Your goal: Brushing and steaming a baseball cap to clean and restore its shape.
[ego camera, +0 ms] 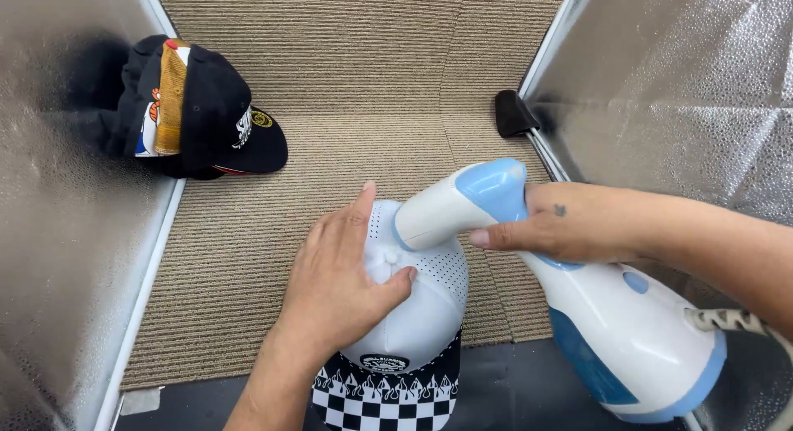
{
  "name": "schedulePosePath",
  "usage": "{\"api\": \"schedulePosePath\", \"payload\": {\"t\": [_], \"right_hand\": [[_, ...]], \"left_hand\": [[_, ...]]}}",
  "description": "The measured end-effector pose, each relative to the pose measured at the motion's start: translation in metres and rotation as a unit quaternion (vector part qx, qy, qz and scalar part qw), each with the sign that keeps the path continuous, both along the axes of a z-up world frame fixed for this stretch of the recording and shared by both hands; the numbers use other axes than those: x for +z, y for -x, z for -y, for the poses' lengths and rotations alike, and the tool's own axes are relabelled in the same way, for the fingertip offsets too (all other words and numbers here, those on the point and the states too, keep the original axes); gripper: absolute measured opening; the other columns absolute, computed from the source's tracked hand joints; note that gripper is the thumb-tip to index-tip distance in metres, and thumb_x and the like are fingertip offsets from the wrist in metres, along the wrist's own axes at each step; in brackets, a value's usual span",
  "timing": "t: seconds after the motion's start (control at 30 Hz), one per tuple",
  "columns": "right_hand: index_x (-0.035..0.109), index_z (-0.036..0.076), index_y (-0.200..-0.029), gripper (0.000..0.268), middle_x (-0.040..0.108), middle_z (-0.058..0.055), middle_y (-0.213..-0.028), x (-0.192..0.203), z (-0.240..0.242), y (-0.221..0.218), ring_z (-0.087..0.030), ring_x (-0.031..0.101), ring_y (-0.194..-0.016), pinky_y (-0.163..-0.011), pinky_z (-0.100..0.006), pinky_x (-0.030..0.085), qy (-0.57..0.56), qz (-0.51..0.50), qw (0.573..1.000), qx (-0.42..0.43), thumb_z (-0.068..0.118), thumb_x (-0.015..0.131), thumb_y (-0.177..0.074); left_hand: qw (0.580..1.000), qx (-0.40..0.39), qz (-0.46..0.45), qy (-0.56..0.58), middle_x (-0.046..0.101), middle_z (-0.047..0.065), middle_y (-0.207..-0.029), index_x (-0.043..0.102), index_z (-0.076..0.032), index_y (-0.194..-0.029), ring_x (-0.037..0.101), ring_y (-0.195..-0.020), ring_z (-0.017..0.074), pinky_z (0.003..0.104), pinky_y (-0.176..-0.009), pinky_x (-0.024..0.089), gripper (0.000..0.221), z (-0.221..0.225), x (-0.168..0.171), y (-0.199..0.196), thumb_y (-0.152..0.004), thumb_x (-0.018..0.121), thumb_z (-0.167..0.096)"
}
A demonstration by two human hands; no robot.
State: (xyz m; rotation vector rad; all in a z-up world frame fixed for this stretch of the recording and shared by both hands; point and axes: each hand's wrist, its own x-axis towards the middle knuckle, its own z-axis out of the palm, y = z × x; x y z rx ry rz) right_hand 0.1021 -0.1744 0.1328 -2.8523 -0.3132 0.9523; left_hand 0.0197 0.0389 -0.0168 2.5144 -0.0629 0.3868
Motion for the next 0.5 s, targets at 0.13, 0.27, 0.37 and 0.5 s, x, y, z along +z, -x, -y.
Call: {"api": "schedulePosePath", "payload": {"t": [0.13,0.27,0.37,0.5], "right_hand": [[0.078,0.015,-0.105,0.042,0.064,-0.009,-0.076,0.005,0.006,0.019,-0.020,0.059,-0.073,-0.073,-0.031,0.049,-0.042,-0.024,0.997,-0.066,0.052,0.061,-0.092],[0.079,0.016,-0.105,0.039,0.071,-0.001,-0.089,-0.022,0.047,0.023,-0.014,0.063,-0.084,-0.083,-0.026,0.051,-0.098,-0.024,0.992,-0.072,0.048,0.064,-0.089],[0.077,0.005,-0.082,0.040,0.074,-0.009,-0.070,-0.040,0.068,0.042,-0.019,0.066,-0.063,-0.063,-0.029,0.053,-0.099,-0.067,0.984,-0.131,0.044,0.071,-0.090],[0.073,-0.004,-0.080,0.042,0.082,-0.021,-0.065,-0.069,0.086,0.066,-0.027,0.072,-0.055,-0.055,-0.033,0.053,-0.162,-0.116,0.945,-0.258,0.037,0.074,-0.088]], "left_hand": [[0.999,0.000,-0.039,0.000,0.041,0.017,-0.157,0.014,-0.021,-0.165,0.033,-0.145,0.0386,0.054,-0.118,0.020,0.109,0.001,0.003,0.001,-0.079,0.067,-0.060],[1.000,0.005,-0.015,-0.007,0.042,0.015,-0.157,0.020,-0.016,-0.163,0.035,-0.145,0.0348,0.051,-0.120,0.019,0.108,0.001,0.004,-0.001,-0.077,0.069,-0.059],[0.999,0.008,-0.045,-0.010,0.039,0.016,-0.159,0.016,-0.017,-0.165,0.031,-0.146,0.0365,0.052,-0.121,0.017,0.109,0.001,0.006,0.001,-0.079,0.067,-0.060],[0.999,0.009,-0.033,-0.008,0.042,0.015,-0.157,0.018,-0.016,-0.164,0.034,-0.143,0.0388,0.054,-0.117,0.023,0.107,0.001,0.005,0.004,-0.080,0.067,-0.059]]}}
